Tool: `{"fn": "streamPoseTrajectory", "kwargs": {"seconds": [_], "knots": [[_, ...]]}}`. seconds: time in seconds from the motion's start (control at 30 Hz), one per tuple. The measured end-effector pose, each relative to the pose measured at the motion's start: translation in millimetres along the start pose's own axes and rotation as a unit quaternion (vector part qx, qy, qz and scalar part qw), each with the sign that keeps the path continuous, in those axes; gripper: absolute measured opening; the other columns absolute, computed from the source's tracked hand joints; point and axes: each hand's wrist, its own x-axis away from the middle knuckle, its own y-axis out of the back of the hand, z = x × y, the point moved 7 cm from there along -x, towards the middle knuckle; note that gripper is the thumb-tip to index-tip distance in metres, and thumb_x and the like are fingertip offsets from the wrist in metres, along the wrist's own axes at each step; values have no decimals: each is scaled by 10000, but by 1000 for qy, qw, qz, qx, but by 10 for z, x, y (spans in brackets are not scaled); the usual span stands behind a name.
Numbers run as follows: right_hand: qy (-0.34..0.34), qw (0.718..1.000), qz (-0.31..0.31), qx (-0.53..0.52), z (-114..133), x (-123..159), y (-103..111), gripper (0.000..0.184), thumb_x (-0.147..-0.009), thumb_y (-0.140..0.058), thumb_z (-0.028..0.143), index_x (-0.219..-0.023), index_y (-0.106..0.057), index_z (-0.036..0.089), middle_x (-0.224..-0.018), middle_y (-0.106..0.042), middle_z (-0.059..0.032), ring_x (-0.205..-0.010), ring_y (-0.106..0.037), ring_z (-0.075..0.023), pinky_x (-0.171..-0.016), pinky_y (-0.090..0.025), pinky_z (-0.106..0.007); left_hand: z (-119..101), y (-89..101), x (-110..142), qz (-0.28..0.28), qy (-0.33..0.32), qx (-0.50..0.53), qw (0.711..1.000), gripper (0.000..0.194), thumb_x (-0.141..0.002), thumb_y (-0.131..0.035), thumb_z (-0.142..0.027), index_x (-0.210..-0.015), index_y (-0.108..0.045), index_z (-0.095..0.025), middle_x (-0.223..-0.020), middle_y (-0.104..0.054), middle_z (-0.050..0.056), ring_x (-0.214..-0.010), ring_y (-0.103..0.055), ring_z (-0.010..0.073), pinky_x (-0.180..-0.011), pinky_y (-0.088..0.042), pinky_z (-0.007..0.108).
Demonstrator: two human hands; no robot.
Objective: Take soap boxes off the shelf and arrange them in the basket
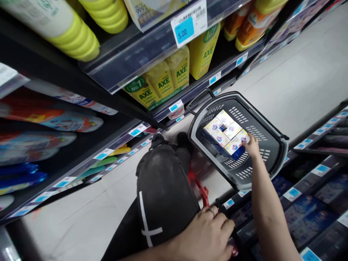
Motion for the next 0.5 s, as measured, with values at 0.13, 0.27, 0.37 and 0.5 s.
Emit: {"fn": "streamPoseTrajectory", "kwargs": {"seconds": [0.13, 0.27, 0.37, 0.5], "knots": [[-4, 1000, 7, 9, 22, 34, 18, 682, -746, -561, 316, -1405, -454, 177, -1304, -510, -180, -1214, -495, -323, -1007, -431, -473, 6, -1, -3, 1, 1, -1, 1000, 407, -930, -509, -446, -1205, -576, -154, -1057, -686, 74, -987, -617, 238, -853, -490, 341], [-14, 999, 7, 42, 112, 61, 68, 668, -769, -548, 366, -1405, -455, 181, -1383, -470, -186, -1272, -448, -356, -1042, -378, -534, 11, -29, -9, -1, -7, 0, 1000, 409, -943, -470, -459, -1197, -566, -153, -1056, -683, 76, -981, -619, 241, -838, -487, 341], [-10, 997, -41, 71, 326, -19, 147, 609, -844, -459, 434, -1389, -468, 162, -1455, -430, -192, -1308, -408, -388, -1055, -334, -596, 26, -72, -8, -6, -4, -5, 1000, 410, -925, -504, -479, -1174, -572, -161, -1054, -682, 72, -992, -614, 235, -853, -473, 332], [82, 993, -35, 78, 823, -255, 53, 579, -887, -354, 349, -1368, -468, 47, -1396, -499, -237, -1313, -434, -331, -1092, -334, -494, 39, -103, -12, -12, -2, -11, 1000, 412, -918, -511, -494, -1162, -570, -168, -1049, -682, 70, -1015, -610, 237, -860, -467, 338]]}}
